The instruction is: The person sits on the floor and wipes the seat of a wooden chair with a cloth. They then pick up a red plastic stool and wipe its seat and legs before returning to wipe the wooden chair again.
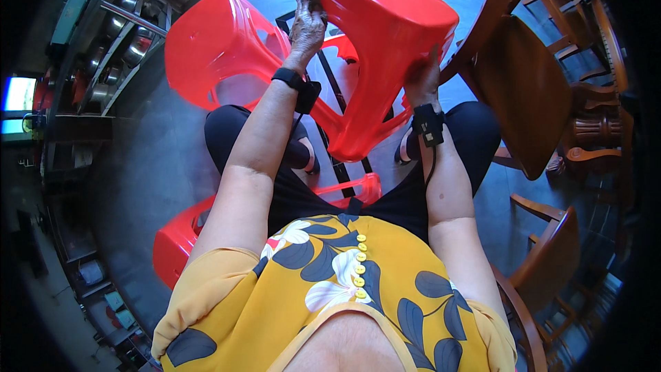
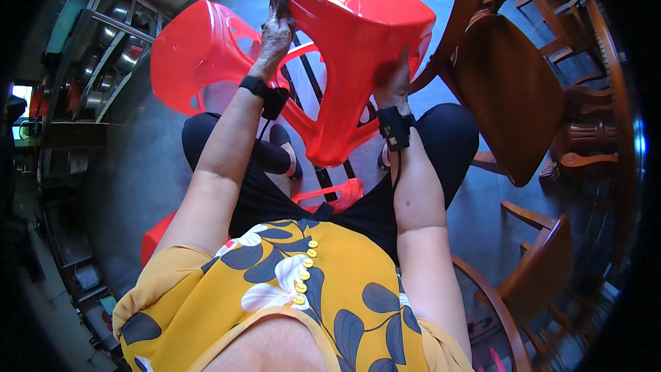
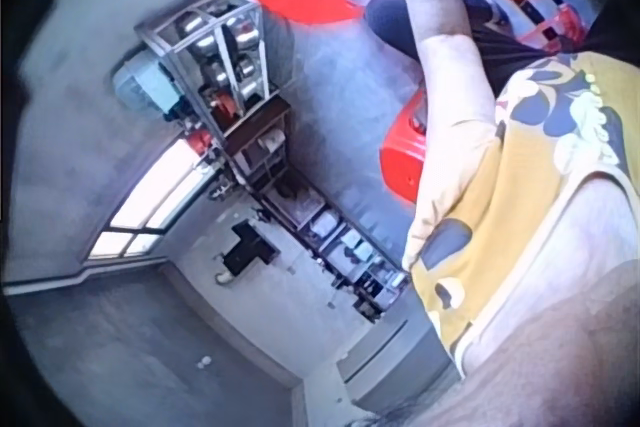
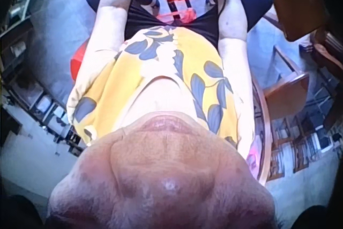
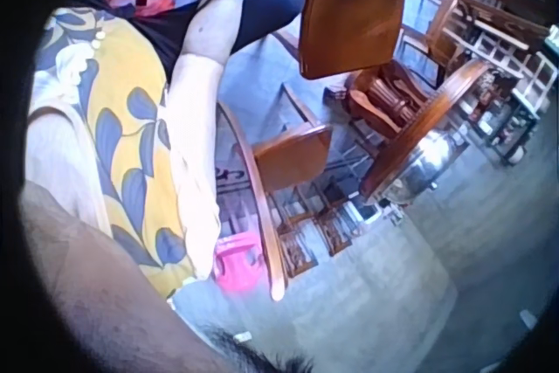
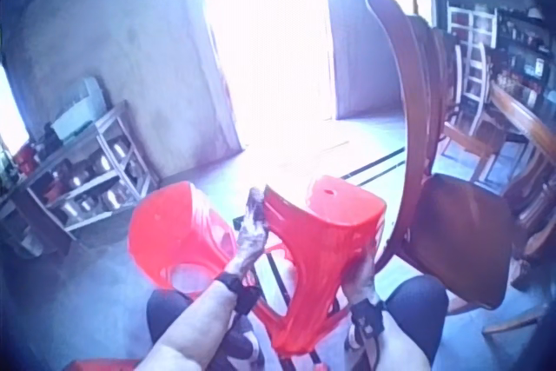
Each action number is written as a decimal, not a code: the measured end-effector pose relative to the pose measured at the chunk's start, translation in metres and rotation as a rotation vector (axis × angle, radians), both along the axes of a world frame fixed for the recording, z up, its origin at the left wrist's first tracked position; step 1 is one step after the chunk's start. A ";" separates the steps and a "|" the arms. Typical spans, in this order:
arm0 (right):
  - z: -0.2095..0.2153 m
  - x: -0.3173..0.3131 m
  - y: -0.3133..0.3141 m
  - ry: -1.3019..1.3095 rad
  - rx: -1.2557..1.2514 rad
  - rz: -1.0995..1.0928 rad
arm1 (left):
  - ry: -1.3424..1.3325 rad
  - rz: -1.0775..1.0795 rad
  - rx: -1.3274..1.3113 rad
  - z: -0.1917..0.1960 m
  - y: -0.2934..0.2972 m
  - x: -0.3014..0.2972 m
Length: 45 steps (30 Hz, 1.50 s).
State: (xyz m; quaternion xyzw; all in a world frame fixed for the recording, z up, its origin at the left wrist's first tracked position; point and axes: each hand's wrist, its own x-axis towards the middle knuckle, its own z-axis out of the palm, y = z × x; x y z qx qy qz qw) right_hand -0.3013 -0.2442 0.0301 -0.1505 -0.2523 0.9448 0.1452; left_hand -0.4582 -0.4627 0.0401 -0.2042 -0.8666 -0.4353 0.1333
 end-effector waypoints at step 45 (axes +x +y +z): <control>0.008 -0.004 -0.009 -0.102 0.066 -0.110 | -0.775 0.316 -0.436 -0.107 -0.083 0.122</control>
